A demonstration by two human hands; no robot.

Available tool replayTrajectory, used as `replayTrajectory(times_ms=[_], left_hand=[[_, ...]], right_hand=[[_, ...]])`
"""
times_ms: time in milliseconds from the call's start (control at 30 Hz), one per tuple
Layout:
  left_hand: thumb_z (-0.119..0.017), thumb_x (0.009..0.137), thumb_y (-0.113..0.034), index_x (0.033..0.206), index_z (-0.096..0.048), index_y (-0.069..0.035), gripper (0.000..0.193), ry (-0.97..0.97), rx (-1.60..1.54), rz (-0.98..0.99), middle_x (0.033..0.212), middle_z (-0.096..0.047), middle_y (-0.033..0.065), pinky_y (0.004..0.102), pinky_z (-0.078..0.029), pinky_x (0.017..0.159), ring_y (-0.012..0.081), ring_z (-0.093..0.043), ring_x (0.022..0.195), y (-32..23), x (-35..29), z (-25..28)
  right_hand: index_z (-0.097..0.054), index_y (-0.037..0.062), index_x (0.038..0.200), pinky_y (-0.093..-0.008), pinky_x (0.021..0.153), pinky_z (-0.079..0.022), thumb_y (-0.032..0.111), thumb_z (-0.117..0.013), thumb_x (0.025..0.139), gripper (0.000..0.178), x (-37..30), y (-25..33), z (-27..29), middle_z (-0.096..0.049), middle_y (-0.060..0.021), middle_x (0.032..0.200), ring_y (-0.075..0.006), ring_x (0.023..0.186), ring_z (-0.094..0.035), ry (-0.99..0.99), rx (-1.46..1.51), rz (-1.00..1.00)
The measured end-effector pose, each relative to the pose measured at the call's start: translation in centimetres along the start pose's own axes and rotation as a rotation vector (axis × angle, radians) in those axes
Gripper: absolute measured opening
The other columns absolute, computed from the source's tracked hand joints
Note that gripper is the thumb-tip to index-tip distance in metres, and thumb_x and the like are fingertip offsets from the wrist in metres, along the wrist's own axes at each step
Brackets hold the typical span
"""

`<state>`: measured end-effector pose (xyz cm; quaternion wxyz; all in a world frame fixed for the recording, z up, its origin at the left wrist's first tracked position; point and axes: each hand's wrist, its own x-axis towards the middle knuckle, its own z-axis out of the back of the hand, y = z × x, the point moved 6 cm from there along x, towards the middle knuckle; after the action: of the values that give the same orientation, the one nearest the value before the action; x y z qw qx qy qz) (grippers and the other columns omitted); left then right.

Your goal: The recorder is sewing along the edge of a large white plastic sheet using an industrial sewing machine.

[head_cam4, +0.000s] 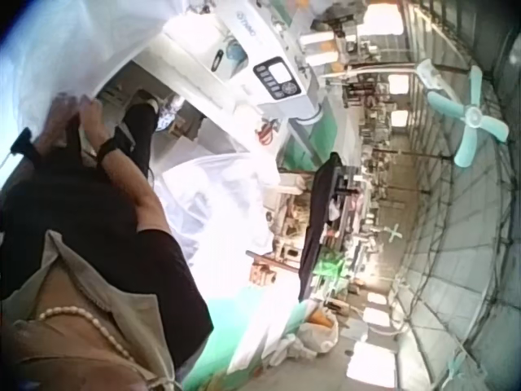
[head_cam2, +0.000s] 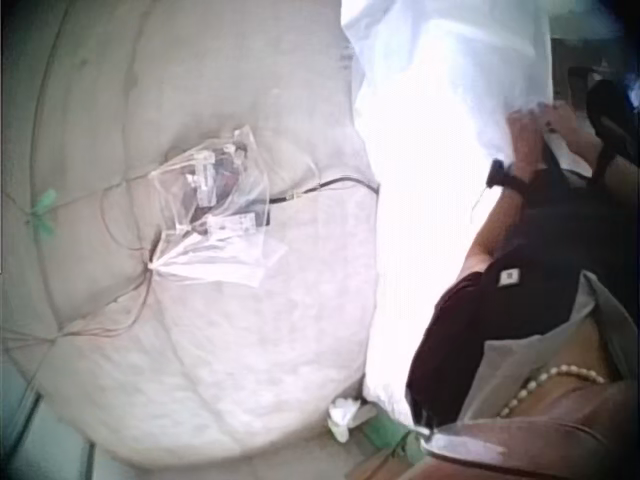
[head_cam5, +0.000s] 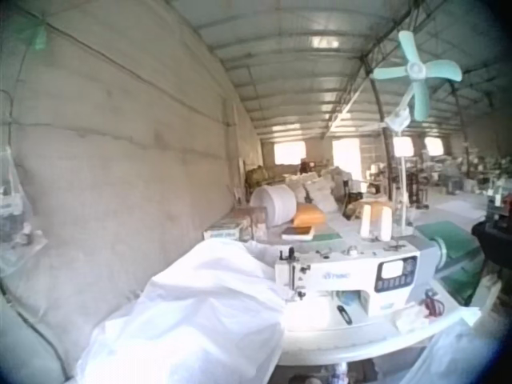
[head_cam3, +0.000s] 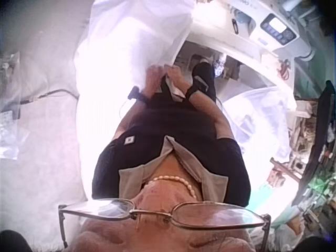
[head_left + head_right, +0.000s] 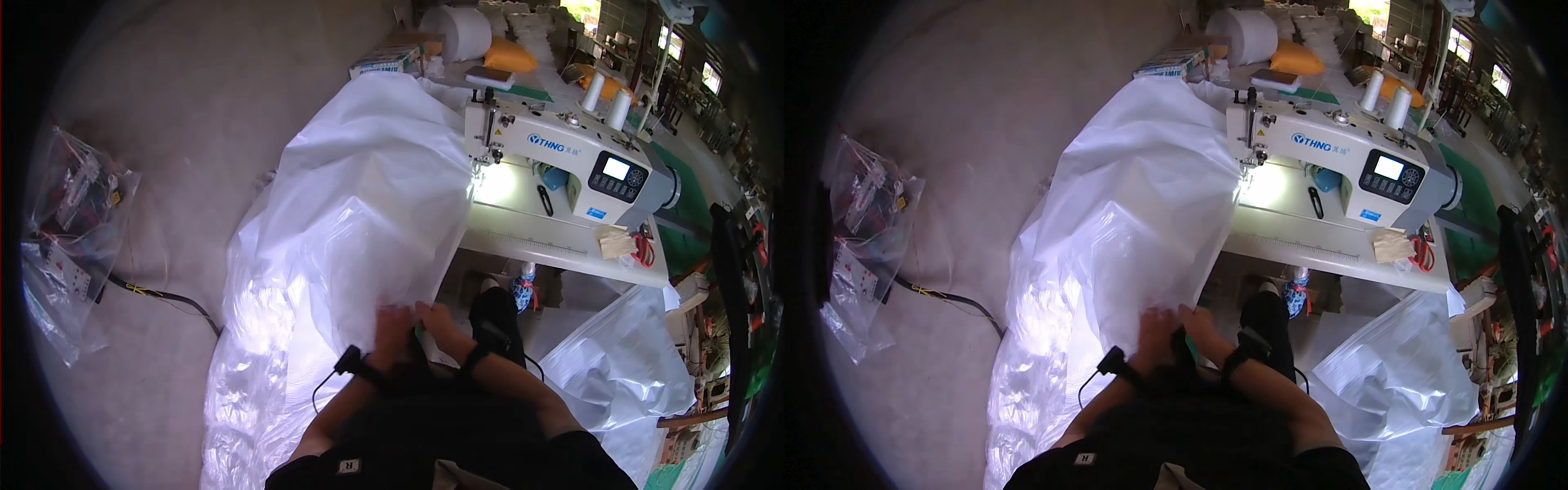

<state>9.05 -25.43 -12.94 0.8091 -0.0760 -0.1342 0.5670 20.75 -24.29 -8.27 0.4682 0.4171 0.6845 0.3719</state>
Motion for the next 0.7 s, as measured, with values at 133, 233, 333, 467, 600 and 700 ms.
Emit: replayTrajectory(times_ms=[133, 233, 333, 467, 600, 700], left_hand=[[-0.050, 0.088, -0.015, 0.122, -0.052, -0.003, 0.036, -0.392, -0.019, -0.013, 0.121, -0.054, 0.0160, 0.0397, -0.036, 0.103, 0.0284, -0.050, 0.115, 18.1, -5.6, 2.7], [-0.049, 0.090, -0.021, 0.124, -0.052, -0.005, 0.037, -0.510, -0.023, 0.630, 0.126, -0.053, 0.0131, 0.0356, -0.036, 0.104, 0.0255, -0.049, 0.117, 31.4, -8.5, 11.0], [-0.054, 0.087, -0.025, 0.122, -0.054, -0.007, 0.039, -0.719, 0.228, 0.758, 0.123, -0.056, 0.0130, 0.0361, -0.039, 0.101, 0.0262, -0.052, 0.114, 34.7, -7.3, 23.3], [-0.059, 0.082, -0.031, 0.119, -0.058, -0.010, 0.042, -0.397, 0.522, 0.754, 0.118, -0.060, 0.0128, 0.0369, -0.043, 0.097, 0.0271, -0.056, 0.109, 33.0, -3.2, 33.0], [-0.058, 0.077, -0.025, 0.085, -0.068, -0.008, 0.020, 0.438, 0.424, 0.215, 0.094, -0.066, 0.0138, 0.0441, -0.048, 0.079, 0.0364, -0.061, 0.088, 24.2, -0.8, 27.3], [-0.051, 0.086, -0.030, 0.089, -0.068, -0.010, 0.026, 0.399, 0.393, 0.265, 0.091, -0.066, 0.0159, 0.0420, -0.049, 0.079, 0.0337, -0.062, 0.090, 14.5, -2.2, 23.3]], right_hand=[[-0.058, -0.0027, 0.106, -0.0296, 0.080, -0.046, 0.025, -0.053, 0.091, 0.031, -3.9, 0.6, 0.4, -0.060, -0.0081, 0.098, -0.0152, 0.090, -0.057, 0.039, -0.038, -0.085], [-0.057, -0.0039, 0.106, -0.0301, 0.083, -0.044, 0.022, -0.056, 0.090, 0.031, -5.2, 1.4, 0.8, -0.059, -0.0090, 0.103, -0.0156, 0.091, -0.056, 0.031, 0.350, -0.116], [-0.055, -0.0041, 0.110, -0.0334, 0.085, -0.045, 0.015, -0.060, 0.087, 0.030, -5.3, 3.0, -0.4, -0.059, -0.0092, 0.106, -0.0177, 0.093, -0.057, 0.130, 0.443, -0.007], [-0.055, -0.0014, 0.114, -0.0344, 0.094, -0.043, 0.010, -0.057, 0.087, 0.029, -5.2, 3.8, -6.2, -0.059, -0.0112, 0.113, -0.0218, 0.106, -0.056, 0.381, 0.243, 0.030], [-0.054, 0.0006, 0.118, -0.0368, 0.097, -0.042, 0.008, -0.060, 0.086, 0.033, -7.5, 3.8, -7.1, -0.059, -0.0143, 0.116, -0.0270, 0.111, -0.055, 0.711, 0.228, -0.057], [-0.051, 0.0002, 0.123, -0.0340, 0.098, -0.040, 0.014, -0.064, 0.084, 0.043, -9.6, 1.4, -4.9, -0.057, -0.0117, 0.120, -0.0236, 0.112, -0.053, 0.898, -0.191, -0.158]])
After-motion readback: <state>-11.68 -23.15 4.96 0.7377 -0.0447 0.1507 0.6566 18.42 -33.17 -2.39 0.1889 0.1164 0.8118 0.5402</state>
